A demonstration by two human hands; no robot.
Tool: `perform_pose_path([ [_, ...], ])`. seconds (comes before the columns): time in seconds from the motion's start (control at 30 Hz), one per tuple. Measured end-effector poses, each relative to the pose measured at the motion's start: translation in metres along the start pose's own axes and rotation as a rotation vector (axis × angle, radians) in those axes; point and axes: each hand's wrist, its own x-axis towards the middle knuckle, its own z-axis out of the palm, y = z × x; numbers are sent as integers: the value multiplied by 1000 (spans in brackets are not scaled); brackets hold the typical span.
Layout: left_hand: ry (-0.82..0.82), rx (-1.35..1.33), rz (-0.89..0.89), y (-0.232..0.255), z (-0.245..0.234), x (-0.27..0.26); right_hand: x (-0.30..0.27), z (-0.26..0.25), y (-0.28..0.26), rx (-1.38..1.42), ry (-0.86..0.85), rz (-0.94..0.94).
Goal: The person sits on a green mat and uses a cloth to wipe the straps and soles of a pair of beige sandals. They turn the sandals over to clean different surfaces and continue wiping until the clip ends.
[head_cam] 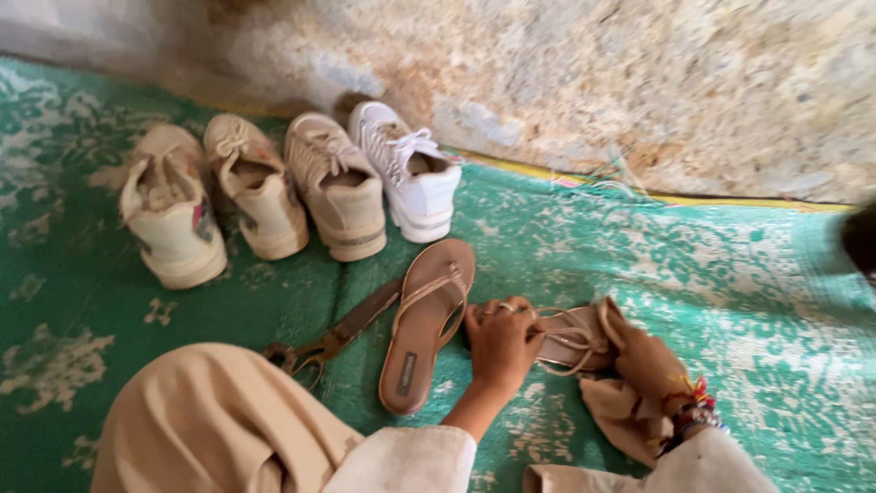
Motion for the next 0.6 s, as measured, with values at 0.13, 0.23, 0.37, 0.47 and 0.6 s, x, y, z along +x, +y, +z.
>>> perform_pose_path([
  [0.13, -49, 0, -29, 2, -1, 2, -41, 4, -19, 11, -21, 20],
  [0.23, -23, 7, 66, -1, 0, -2, -73, 1, -38, 141, 108, 16],
  [0.37, -10, 47, 254, -8, 7, -1, -90, -8, -57, 182, 79, 198],
  [0.47, -31, 46, 336, -14, 13, 0, -84, -10, -56, 181, 74, 233],
  [0.6, -108, 100, 402, -17, 14, 1, -59, -8, -51, 107, 110, 256],
])
